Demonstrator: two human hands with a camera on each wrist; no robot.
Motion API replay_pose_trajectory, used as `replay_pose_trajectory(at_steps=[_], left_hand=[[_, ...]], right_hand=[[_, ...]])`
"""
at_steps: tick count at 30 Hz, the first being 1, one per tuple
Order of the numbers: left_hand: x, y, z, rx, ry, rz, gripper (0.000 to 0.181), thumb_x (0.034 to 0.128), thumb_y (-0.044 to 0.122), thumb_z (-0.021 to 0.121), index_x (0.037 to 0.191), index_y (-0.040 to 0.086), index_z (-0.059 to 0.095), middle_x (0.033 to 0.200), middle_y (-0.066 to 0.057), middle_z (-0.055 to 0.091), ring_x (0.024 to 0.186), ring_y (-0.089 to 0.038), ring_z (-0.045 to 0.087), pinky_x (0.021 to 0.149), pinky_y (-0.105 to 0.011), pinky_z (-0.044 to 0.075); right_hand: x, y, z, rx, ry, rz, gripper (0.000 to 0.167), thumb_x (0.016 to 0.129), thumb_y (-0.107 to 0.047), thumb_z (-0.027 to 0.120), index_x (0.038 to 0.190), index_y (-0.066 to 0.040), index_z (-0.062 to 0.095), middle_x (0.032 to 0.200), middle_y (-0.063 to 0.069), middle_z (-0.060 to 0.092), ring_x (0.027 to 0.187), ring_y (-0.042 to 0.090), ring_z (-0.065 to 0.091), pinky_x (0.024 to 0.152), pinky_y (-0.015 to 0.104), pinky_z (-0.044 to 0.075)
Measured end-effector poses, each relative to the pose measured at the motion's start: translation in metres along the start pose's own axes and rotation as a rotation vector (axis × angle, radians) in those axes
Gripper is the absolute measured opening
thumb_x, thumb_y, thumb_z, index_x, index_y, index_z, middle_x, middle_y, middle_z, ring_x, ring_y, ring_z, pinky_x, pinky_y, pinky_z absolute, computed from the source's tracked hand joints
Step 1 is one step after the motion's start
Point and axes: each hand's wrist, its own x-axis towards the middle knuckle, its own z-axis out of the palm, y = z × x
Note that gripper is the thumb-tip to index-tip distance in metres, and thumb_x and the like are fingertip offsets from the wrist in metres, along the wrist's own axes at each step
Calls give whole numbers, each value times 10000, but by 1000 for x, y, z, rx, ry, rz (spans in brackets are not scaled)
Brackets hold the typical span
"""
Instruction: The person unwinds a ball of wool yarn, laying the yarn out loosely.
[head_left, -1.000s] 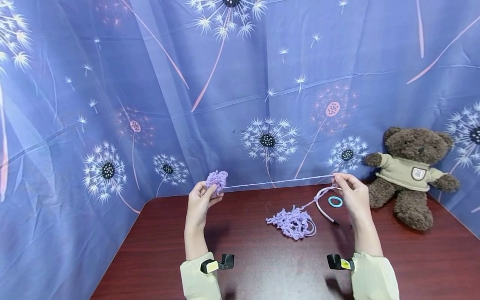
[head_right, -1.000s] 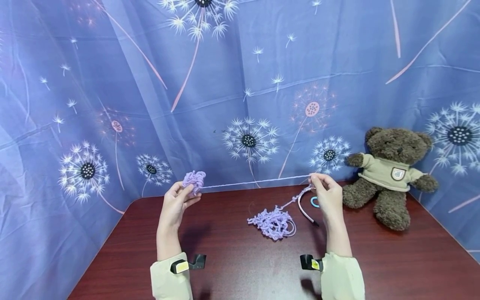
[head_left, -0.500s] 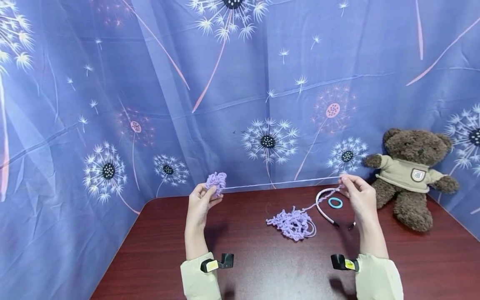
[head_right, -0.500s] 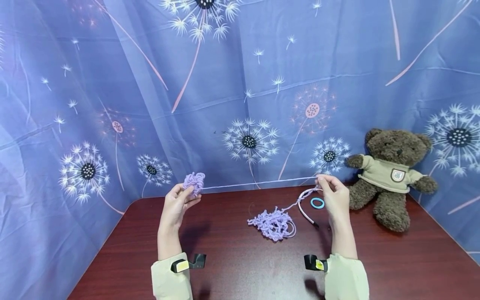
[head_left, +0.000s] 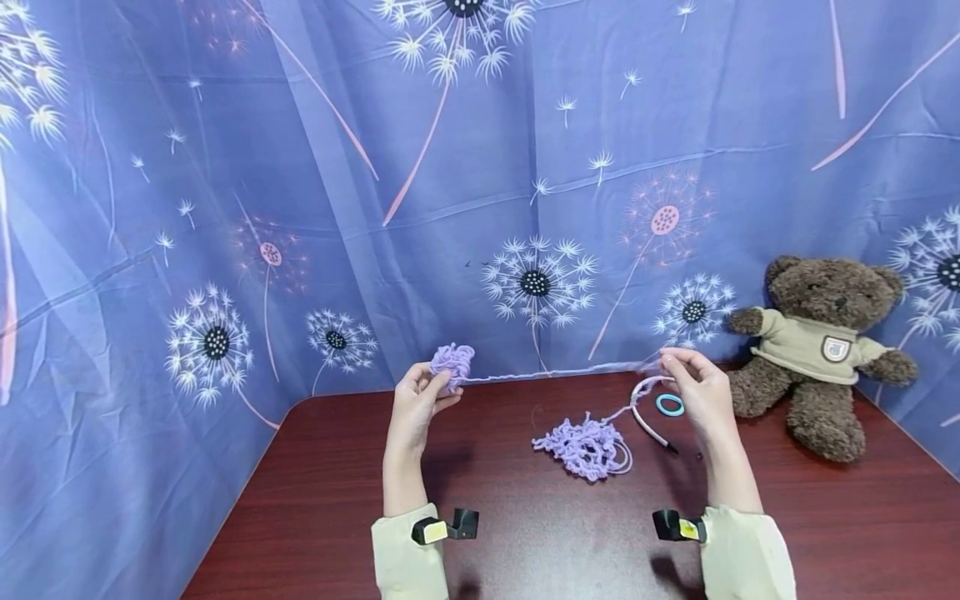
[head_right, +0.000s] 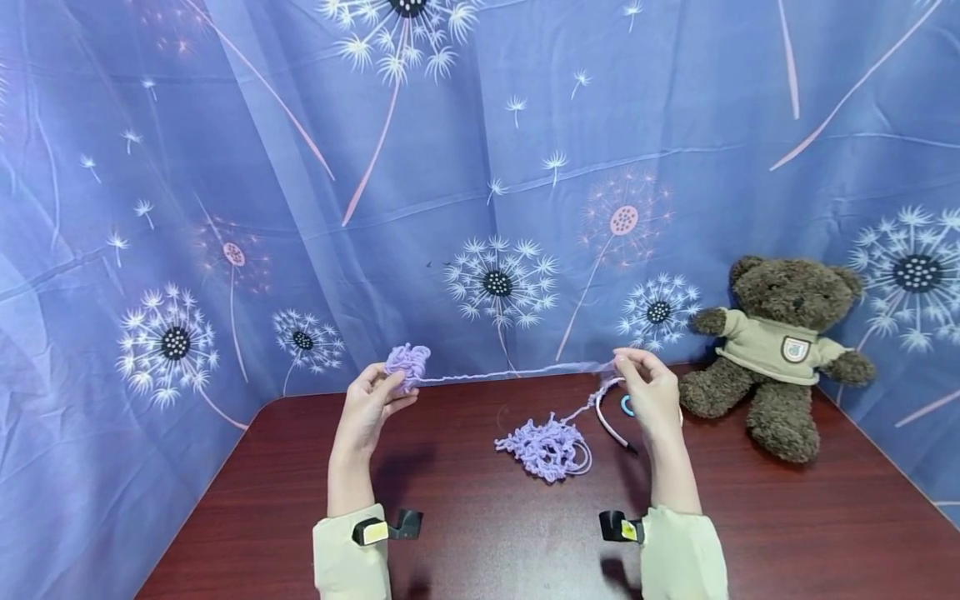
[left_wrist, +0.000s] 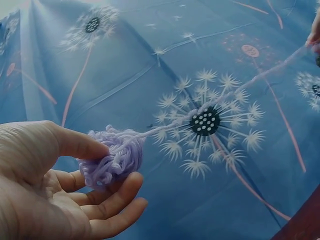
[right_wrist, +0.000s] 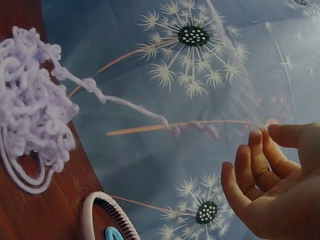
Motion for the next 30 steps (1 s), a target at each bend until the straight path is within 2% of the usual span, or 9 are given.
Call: replay_pose_trajectory(at_steps=[3, 6, 9, 13, 16, 19, 22, 27, 30], left_hand=[[0, -1, 6, 26, -14, -2, 142, 939, -10, 551, 1072, -54, 528, 822, 37, 630, 669, -75, 652, 701, -235, 595], [0, -2, 11, 32, -27, 2, 137, 930, -18, 557, 1060, -58, 534, 829, 29, 626, 685, -72, 644, 716, -252, 600], [0, -3, 17, 38, -48, 19, 135, 922, -23, 565, 1049, -60, 540, 838, 17, 622, 709, -71, 642, 725, -259, 603], [-1, -4, 25, 41, -78, 32, 136, 914, -31, 568, 1040, -75, 542, 842, 11, 612, 746, -64, 631, 727, -248, 596], [-1, -5, 32, 47, -103, 35, 139, 909, -37, 567, 1037, -86, 542, 833, 13, 606, 740, -58, 630, 727, -252, 595], [-2, -7, 39, 57, -135, 37, 159, 909, -41, 565, 1052, -106, 538, 833, 16, 609, 725, -53, 636, 741, -277, 599], [-4, -9, 46, 56, -169, 33, 184, 909, -50, 561, 1074, -127, 533, 842, 17, 619, 729, -47, 637, 743, -276, 600], [-7, -10, 56, 64, -203, 26, 209, 904, -45, 569, 1093, -127, 538, 861, 17, 626, 763, -40, 635, 739, -245, 593], [-8, -10, 60, 71, -203, 34, 214, 902, -30, 583, 1091, -123, 547, 872, 21, 637, 794, -37, 635, 764, -260, 589]], right_hand=[[0, 1, 4, -84, -33, -26, 233, 971, -132, 584, 872, -326, 667, 753, -261, 655, 717, -105, 616, 664, 64, 522], [-1, 2, 11, -157, -59, -36, 180, 979, -146, 571, 915, -289, 659, 749, -292, 636, 710, -118, 597, 663, 59, 511], [-2, 2, 22, -199, -85, -33, 108, 981, -152, 569, 1015, -141, 670, 744, -304, 620, 722, -113, 583, 682, 67, 515], [-6, -1, 38, -219, -139, -26, 269, 985, -135, 556, 1136, 82, 604, 744, -303, 606, 743, -97, 581, 723, 83, 528], [-10, -1, 50, -227, -195, -20, 315, 991, -124, 543, 1172, 133, 567, 757, -304, 604, 763, -91, 587, 750, 96, 537], [-16, 1, 63, -230, -254, -17, 321, 988, -118, 548, 1181, 138, 564, 781, -291, 611, 788, -82, 590, 775, 118, 546], [-25, 6, 77, -233, -314, -22, 305, 975, -116, 569, 1172, 115, 587, 840, -195, 655, 810, -60, 601, 795, 146, 547], [-44, 12, 103, -292, -429, -51, 287, 950, -142, 608, 1171, 40, 622, 1025, 146, 703, 860, 16, 621, 814, 191, 523], [-52, 14, 116, -308, -462, -60, 277, 943, -154, 618, 1157, 22, 626, 1068, 223, 685, 849, 34, 619, 772, 184, 507]])
